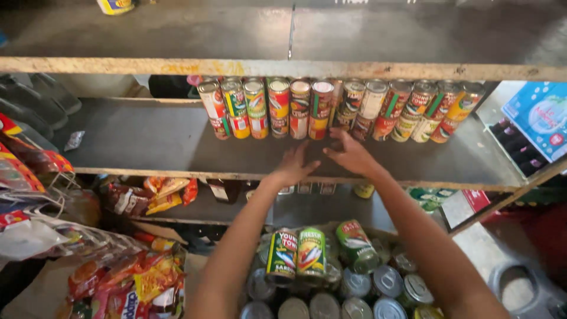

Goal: Transferring canned goods from a cardboard box onto grocery store shelves and arranging them.

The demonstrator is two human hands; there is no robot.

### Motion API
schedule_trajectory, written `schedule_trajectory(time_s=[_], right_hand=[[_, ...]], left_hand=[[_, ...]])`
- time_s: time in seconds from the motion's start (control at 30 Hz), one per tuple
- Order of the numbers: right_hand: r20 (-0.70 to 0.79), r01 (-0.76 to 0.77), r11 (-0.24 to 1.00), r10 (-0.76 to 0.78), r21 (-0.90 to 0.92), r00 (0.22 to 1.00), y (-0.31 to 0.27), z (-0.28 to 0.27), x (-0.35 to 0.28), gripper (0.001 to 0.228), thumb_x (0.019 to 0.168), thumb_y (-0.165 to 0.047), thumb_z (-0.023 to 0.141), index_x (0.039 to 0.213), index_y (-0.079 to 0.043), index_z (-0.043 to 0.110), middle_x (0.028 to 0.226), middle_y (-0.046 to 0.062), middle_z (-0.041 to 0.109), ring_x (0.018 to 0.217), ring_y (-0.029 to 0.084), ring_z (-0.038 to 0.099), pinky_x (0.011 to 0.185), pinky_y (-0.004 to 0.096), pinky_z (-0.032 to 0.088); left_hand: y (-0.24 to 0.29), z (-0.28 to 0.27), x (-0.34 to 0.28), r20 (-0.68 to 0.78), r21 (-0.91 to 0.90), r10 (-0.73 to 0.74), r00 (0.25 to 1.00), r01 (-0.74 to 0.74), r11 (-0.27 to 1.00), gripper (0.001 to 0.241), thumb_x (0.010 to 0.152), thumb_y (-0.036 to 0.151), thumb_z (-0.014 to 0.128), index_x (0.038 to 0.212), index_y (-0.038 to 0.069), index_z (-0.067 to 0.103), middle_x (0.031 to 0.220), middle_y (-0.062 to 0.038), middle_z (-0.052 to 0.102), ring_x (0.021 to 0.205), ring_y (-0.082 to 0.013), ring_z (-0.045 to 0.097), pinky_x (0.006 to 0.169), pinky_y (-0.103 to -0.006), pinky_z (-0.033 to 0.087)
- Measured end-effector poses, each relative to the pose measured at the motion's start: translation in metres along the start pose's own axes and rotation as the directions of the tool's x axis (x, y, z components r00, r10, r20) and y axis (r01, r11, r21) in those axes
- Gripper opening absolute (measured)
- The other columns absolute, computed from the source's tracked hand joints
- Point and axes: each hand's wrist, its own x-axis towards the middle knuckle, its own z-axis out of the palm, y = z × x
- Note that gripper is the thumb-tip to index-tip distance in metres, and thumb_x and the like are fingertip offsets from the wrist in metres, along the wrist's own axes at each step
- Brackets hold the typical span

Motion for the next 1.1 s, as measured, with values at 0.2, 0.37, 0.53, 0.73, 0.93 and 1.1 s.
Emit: schedule_trajectory(time_s=[0.2, 0.37, 0.53, 0.73, 0.93, 1.1], right_hand=[[-0.219, -0.077, 0.989, 0.104, 0.125, 0.970, 0.052, 0.048, 0.028, 0.086, 0.086, -0.026, 0.080, 0.154, 0.000, 0.033, 0.150, 0.019, 0.052, 0.129, 0.030, 0.061, 0.106, 0.041, 0.051], [-0.224, 0.074, 0.978, -0.029, 0.196, 0.974, 0.032, 0.049, 0.042, 0.103, 0.085, -0.023, 0.083, 0.160, 0.003, 0.018, 0.160, 0.024, 0.037, 0.147, 0.035, 0.040, 0.119, 0.044, 0.034], [-0.265, 0.164, 0.965, -0.106, 0.207, 0.958, 0.029, 0.064, 0.045, 0.114, 0.081, -0.024, 0.086, 0.162, 0.004, 0.010, 0.162, 0.027, 0.032, 0.148, 0.038, 0.035, 0.119, 0.046, 0.031], [-0.341, -0.124, 0.990, 0.094, -0.068, 0.936, 0.026, 0.068, 0.042, 0.080, 0.078, -0.039, 0.088, 0.140, -0.003, 0.053, 0.136, 0.023, 0.058, 0.129, 0.038, 0.054, 0.108, 0.047, 0.044], [-0.211, -0.164, 0.974, 0.195, 0.156, 0.958, 0.004, 0.062, 0.039, 0.073, 0.081, -0.043, 0.083, 0.136, -0.004, 0.055, 0.126, 0.017, 0.067, 0.119, 0.031, 0.066, 0.101, 0.042, 0.051], [-0.557, 0.037, 0.996, 0.012, 0.076, 0.831, 0.020, 0.070, 0.038, 0.069, 0.071, -0.014, 0.088, 0.120, 0.004, 0.042, 0.093, 0.019, 0.054, 0.084, 0.032, 0.059, 0.074, 0.044, 0.051]], left_hand=[[-0.005, -0.009, 0.002, -0.020, 0.292, -0.195, 0.981, 0.193, 0.937, 0.096, 0.090, 0.055, 0.066, 0.159, 0.006, 0.021, 0.161, -0.020, 0.031, 0.147, -0.0427, 0.031, 0.119, -0.0573, 0.028], [-0.019, -0.007, 0.018, -0.077, 0.197, -0.295, 0.952, 0.304, 0.932, 0.109, 0.087, 0.055, 0.071, 0.161, 0.006, 0.008, 0.164, -0.018, 0.021, 0.146, -0.0470, 0.023, 0.118, -0.0578, 0.024], [0.000, -0.018, 0.006, -0.113, 0.143, -0.301, 0.947, 0.315, 0.938, 0.104, 0.086, 0.051, 0.071, 0.162, 0.010, 0.013, 0.164, -0.014, 0.031, 0.149, -0.0399, 0.025, 0.119, -0.0579, 0.023], [0.006, -0.024, 0.007, -0.090, 0.138, -0.301, 0.949, 0.312, 0.940, 0.104, 0.083, 0.050, 0.074, 0.161, 0.015, 0.015, 0.160, -0.014, 0.038, 0.147, -0.0378, 0.027, 0.117, -0.0588, 0.023], [0.003, -0.018, 0.006, -0.135, 0.137, -0.273, 0.952, 0.291, 0.947, 0.100, 0.084, 0.047, 0.074, 0.160, 0.016, 0.019, 0.159, -0.010, 0.042, 0.146, -0.0380, 0.030, 0.116, -0.0588, 0.025], [0.003, -0.016, 0.005, -0.151, 0.190, -0.249, 0.957, 0.276, 0.942, 0.095, 0.085, 0.047, 0.073, 0.159, 0.014, 0.022, 0.158, -0.010, 0.042, 0.144, -0.0370, 0.032, 0.116, -0.0574, 0.026]])
